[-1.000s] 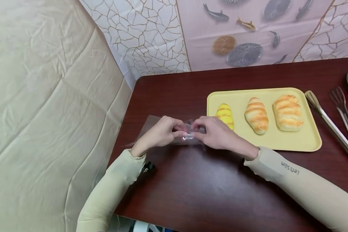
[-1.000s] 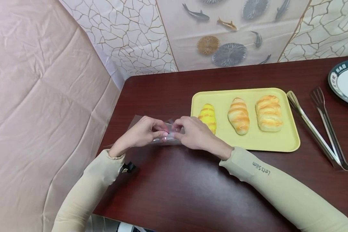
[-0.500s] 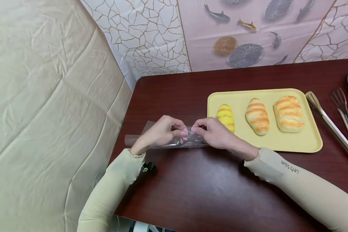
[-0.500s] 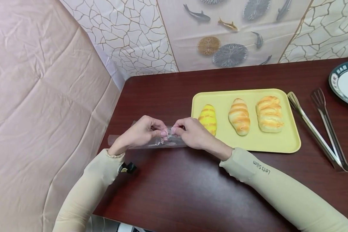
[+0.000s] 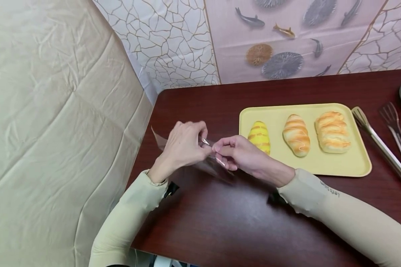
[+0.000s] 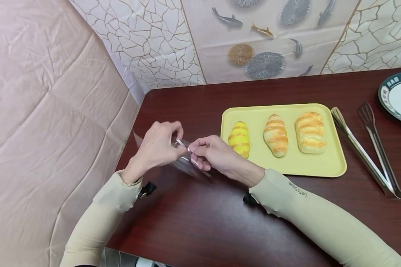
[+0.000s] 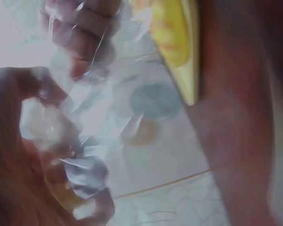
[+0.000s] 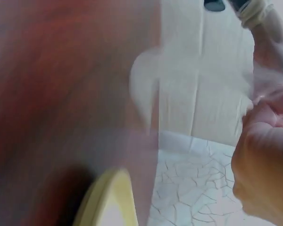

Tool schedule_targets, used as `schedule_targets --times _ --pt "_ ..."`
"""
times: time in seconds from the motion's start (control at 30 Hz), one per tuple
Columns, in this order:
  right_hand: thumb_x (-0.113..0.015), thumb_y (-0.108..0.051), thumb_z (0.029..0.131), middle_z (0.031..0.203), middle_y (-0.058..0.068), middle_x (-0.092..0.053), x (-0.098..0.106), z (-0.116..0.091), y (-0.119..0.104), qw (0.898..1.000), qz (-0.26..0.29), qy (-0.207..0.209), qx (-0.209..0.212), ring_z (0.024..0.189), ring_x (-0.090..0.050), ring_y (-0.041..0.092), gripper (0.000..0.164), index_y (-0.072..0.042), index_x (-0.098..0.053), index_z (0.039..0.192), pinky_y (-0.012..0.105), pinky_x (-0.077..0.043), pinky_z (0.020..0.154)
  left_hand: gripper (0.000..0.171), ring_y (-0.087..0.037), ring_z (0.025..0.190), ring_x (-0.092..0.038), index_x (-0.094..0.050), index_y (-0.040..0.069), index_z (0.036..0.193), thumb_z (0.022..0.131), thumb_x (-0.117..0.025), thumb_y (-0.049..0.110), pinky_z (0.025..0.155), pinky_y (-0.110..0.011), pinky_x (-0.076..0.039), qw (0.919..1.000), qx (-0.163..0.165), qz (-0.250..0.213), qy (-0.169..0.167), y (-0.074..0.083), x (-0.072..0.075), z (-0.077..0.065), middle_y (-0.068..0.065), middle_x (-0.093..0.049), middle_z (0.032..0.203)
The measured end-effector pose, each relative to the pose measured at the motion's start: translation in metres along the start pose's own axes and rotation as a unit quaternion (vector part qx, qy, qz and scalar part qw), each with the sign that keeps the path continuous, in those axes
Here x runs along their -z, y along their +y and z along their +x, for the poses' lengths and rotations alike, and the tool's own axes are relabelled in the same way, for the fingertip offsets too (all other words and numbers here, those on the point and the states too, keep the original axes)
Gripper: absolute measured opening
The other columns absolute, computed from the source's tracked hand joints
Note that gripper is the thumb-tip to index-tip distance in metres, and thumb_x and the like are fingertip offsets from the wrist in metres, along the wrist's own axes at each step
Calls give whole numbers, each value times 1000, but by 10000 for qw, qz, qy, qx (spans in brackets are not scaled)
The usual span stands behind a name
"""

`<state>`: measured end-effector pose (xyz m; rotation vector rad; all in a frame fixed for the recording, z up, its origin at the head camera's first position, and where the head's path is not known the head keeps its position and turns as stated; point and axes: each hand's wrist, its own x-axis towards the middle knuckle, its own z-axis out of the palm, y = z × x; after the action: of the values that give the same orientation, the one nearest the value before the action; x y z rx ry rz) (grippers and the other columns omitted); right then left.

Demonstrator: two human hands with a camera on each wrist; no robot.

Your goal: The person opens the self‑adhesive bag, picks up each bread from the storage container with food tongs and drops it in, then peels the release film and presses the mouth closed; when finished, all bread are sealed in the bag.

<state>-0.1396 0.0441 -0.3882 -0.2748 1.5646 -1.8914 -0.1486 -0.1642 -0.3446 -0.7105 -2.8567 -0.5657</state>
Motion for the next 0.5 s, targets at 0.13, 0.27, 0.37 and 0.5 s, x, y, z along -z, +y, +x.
schedule_targets --times 0.13,0.27,0.37,0.5 --pt "-51 -5 111 70 -2 -61 5 2 -1 9981 156 545 -239 58 -51 7 16 4 -64 107 17 -38 52 30 -30 107 -58 -69 13 102 72 -71 14 96 -51 -42 9946 -784 64 682 3 2 -1 -5 -69 107" --pt "-52 -4 111 73 2 -67 15 3 3 9856 -1268 1077 -314 56 -60 7 19 12 -60 119 20 -50 52 34 -30 121 -58 -74 12 114 80 -72 16 99 -50 -45 9909 -1337 41 122 3 -5 -6 -7 -72 127" --pt "-59 -5 107 77 10 -73 19 2 7 9554 -2643 1305 -202 52 -64 11 24 10 -59 126 27 -55 52 38 -29 126 -61 -72 15 126 90 -76 29 101 -48 -52 9904 -1073 482 -720 1 -14 -10 -6 -70 136" --pt "-71 -7 99 82 10 -76 22 3 14 9012 -4037 1573 103 60 -68 14 37 5 -59 132 31 -57 62 52 -31 128 -61 -69 16 129 91 -83 48 103 -50 -55 9888 -395 794 -1199 -4 -24 -15 -8 -67 138"
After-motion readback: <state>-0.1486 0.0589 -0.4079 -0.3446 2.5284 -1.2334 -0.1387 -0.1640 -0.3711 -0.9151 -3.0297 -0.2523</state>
